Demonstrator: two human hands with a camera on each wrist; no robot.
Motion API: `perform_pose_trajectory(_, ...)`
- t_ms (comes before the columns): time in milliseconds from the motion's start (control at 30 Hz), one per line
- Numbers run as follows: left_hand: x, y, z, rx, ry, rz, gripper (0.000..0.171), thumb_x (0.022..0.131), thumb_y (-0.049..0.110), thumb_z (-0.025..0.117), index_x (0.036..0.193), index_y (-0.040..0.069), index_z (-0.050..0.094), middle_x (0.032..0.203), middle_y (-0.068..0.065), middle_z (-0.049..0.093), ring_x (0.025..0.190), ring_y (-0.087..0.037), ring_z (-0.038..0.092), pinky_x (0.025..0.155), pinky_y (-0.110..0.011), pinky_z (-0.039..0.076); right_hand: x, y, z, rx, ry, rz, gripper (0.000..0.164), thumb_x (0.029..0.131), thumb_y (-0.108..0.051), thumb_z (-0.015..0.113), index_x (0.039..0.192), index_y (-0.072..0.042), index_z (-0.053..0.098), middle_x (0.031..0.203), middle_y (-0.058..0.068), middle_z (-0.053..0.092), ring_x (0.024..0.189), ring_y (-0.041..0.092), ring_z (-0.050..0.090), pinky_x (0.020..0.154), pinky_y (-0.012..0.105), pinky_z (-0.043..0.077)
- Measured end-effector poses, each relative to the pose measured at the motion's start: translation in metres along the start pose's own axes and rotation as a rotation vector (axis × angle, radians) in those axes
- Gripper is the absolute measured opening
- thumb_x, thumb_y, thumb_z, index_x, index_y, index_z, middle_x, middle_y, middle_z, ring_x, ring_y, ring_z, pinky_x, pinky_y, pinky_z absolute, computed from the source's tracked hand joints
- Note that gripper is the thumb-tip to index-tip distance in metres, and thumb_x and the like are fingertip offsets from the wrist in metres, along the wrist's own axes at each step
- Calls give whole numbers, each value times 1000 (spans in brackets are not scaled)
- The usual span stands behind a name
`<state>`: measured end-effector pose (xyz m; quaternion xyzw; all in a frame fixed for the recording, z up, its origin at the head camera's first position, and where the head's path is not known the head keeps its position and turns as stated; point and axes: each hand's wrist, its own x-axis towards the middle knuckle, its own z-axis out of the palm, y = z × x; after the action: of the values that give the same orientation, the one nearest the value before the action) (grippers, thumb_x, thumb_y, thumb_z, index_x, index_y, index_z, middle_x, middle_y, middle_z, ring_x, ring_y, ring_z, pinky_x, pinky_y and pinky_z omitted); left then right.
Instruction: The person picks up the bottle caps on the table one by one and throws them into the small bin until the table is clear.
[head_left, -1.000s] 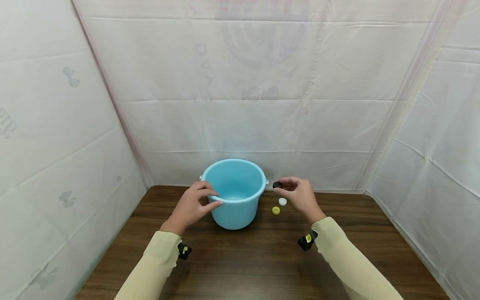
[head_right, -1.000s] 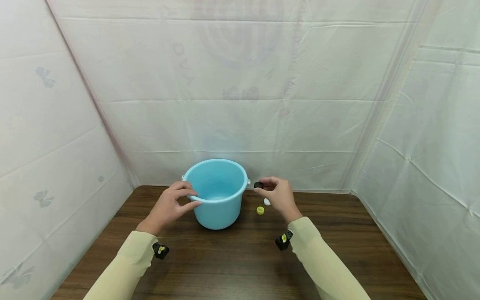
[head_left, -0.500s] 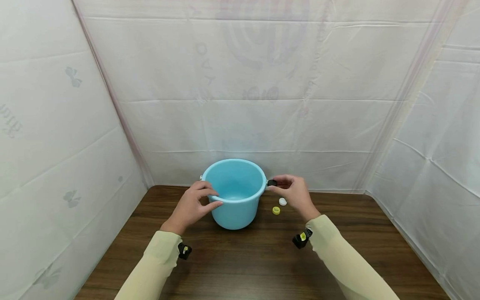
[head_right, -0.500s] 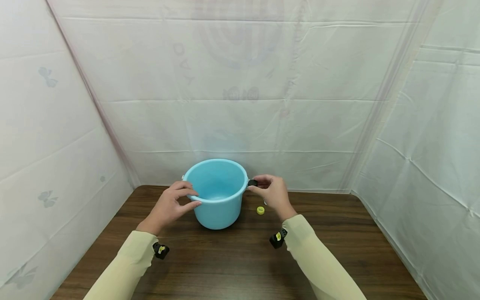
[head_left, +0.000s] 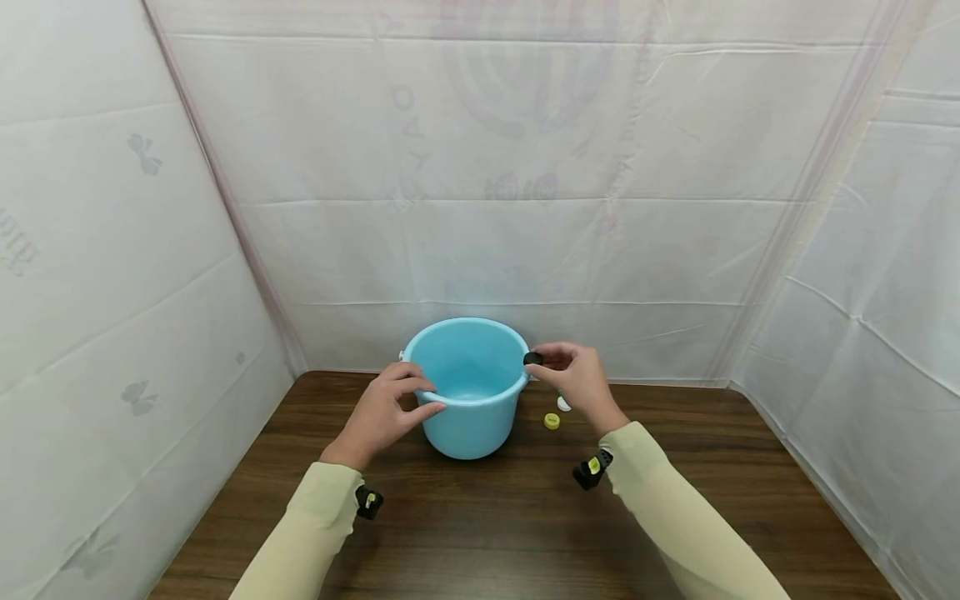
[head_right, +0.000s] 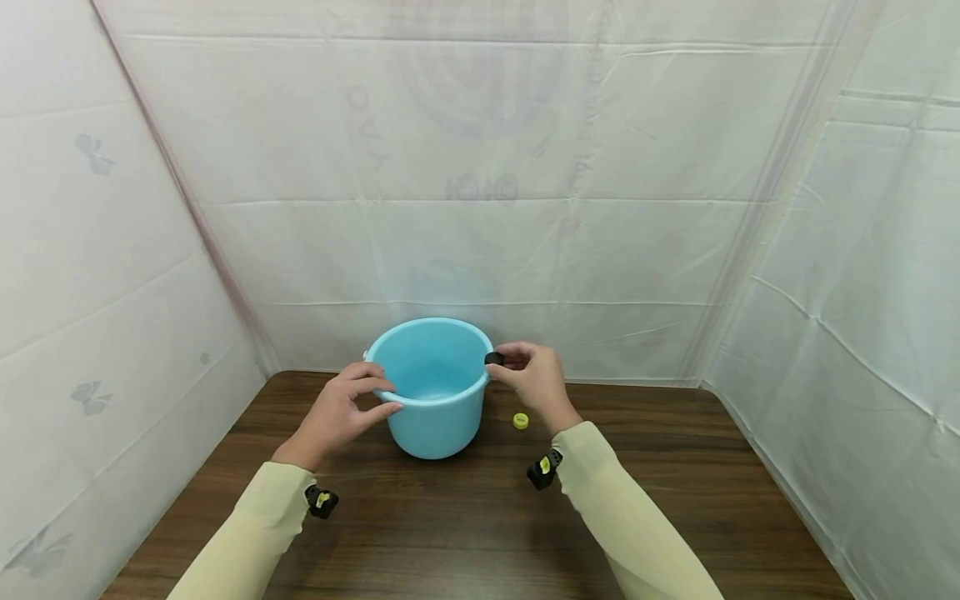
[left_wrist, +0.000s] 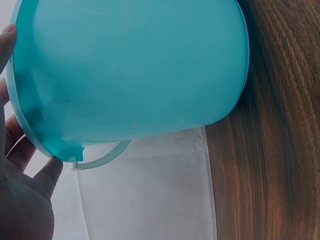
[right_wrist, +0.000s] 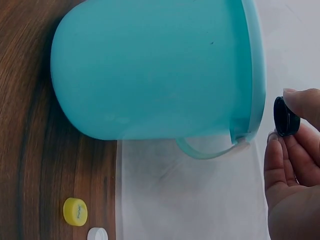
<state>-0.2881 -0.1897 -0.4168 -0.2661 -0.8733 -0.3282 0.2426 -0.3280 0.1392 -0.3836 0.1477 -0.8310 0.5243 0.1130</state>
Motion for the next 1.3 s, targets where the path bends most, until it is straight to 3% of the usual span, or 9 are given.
perform_pose_trajectory(233,-1,-1,1,-7,-2,1,23,82,31,88,99,17,81,108,5,65,109,-16,56,101,-49,55,4,-5,7,13,-12,-2,33,86,-21,86,115,-9,77,108,11,77,93,22,72,75,26,60)
perform_pose_trajectory(833,-1,-2,1,-9,-10,-8,20,82,32,88,98,21,80,108,6,64,108,-14,56,105,-46,54,11,-13,21,21,-26,12,34,86,-23,86,116,-9,77,111,10,76,99,24,73,84,36,63)
perform_pose_trajectory(1300,0,-2,1,-8,-3,-8,21,82,32,88,98,20,80,108,5,64,108,-14,56,106,-46,53,20,-15,29,56,-38,-28,34,86,-26,86,115,-11,77,111,9,76,98,23,72,85,38,63)
